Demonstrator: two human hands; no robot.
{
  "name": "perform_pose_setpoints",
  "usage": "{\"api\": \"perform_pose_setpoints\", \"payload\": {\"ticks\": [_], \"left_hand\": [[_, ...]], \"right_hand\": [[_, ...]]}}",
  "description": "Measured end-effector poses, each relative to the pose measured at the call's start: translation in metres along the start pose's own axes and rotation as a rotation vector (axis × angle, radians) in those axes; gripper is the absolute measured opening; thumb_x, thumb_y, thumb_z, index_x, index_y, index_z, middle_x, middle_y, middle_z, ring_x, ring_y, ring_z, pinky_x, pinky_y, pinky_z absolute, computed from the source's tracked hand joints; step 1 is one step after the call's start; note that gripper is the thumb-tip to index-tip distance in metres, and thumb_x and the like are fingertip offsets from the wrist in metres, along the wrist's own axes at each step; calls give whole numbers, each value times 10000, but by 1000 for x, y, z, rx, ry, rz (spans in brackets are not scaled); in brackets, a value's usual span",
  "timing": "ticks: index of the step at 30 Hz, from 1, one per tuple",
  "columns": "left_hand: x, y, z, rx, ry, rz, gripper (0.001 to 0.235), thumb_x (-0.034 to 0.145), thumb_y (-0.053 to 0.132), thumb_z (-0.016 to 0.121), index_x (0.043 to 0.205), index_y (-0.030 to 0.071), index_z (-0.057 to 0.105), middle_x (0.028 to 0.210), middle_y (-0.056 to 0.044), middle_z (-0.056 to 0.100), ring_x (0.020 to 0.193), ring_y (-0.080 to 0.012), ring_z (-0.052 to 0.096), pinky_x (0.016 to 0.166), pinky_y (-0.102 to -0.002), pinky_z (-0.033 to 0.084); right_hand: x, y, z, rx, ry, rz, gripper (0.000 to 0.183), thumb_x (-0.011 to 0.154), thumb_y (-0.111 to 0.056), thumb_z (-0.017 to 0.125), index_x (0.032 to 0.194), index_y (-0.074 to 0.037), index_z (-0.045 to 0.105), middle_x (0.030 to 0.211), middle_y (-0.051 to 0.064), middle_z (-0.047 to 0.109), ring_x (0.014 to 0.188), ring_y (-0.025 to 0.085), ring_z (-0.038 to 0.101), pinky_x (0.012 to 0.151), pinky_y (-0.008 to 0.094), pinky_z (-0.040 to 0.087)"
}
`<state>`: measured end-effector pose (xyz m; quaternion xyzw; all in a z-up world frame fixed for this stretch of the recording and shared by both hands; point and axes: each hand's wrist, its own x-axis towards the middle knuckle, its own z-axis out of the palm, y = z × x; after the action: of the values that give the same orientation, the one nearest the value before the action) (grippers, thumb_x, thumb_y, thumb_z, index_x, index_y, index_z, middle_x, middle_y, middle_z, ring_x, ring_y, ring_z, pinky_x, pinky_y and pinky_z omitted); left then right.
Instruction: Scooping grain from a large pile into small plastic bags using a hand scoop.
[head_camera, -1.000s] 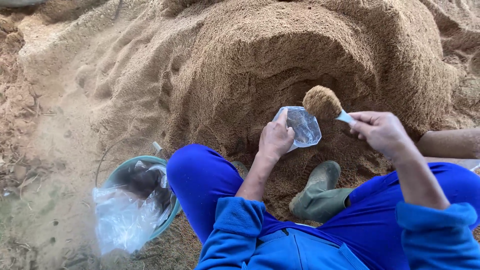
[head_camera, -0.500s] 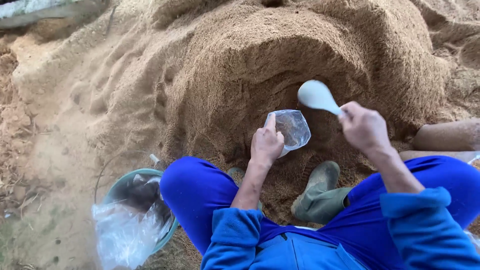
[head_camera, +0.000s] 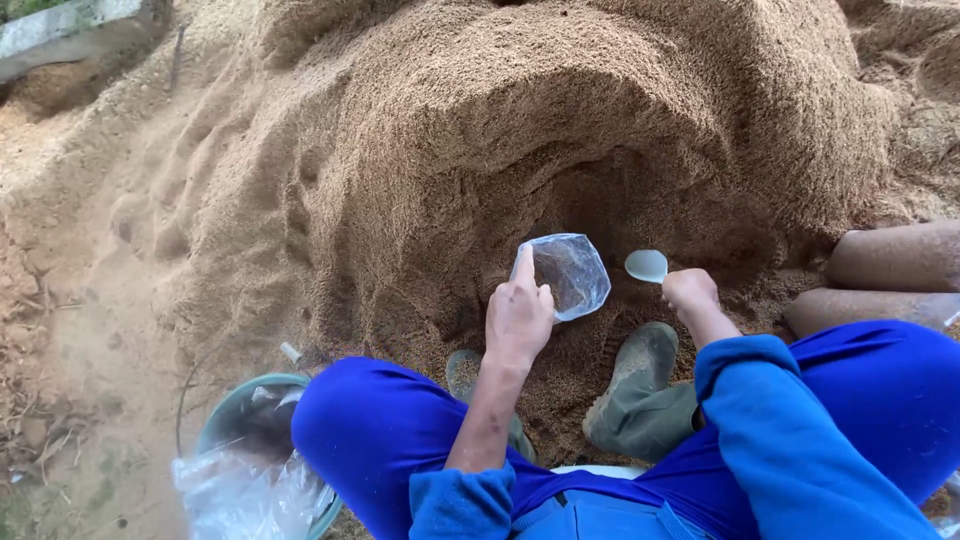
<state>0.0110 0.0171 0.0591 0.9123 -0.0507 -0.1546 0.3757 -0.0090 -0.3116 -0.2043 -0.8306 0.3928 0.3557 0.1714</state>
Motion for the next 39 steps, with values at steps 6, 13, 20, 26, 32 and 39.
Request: {"api": "perform_pose_setpoints", "payload": {"ticks": [6,13,20,26,32,39], "left_hand": [[0,-2,4,-10,-22,1,633,917,71,553,1514,-74,398,785,-284,739,801,-445,745,704,-533,594],[1,1,1,-56,-36,-46,630,956,34,533,1550,-64,347,726,-233,745,684,-344,750,680,-436,613],[4,-4,3,-62,-35,-49,657,956,90,548,1561,-48,333,772,-234,752,761,-377,759,724,-463,619],[6,-6,3,-85,-11,-37,677,954,79,567,1561,-71,309,790,-234,757,789,-376,761,729,-469,615],[8,-10,8,-95,9,-29,716,913,118,578,1559,-43,315,893,-234,770,924,-447,739,821,-557,593],[17,-14,21,-72,31,-47,803,838,202,513,1595,58,284,984,-221,758,915,-472,692,917,-543,501]], "right_hand": [[1,-18,12,489,188,235,475,816,-276,696,1182,26,734,1080,231,734,1108,459,689,1005,612,459],[86,-55,46,644,241,-10,255,906,-317,737,1129,-210,797,1069,148,752,1089,356,702,908,489,550],[69,-65,23,918,209,-367,292,887,-49,729,1179,-34,742,815,239,701,690,228,714,586,349,580],[8,-57,-52,765,180,-454,297,922,-69,665,1209,-41,738,811,166,725,603,147,619,561,271,478],[-50,-50,-108,696,74,-584,311,910,-53,647,1208,-19,730,787,138,706,611,132,578,581,238,403],[-151,-43,-166,696,-116,-564,247,988,-10,650,1202,-44,768,830,84,695,642,93,506,582,193,413]]}}
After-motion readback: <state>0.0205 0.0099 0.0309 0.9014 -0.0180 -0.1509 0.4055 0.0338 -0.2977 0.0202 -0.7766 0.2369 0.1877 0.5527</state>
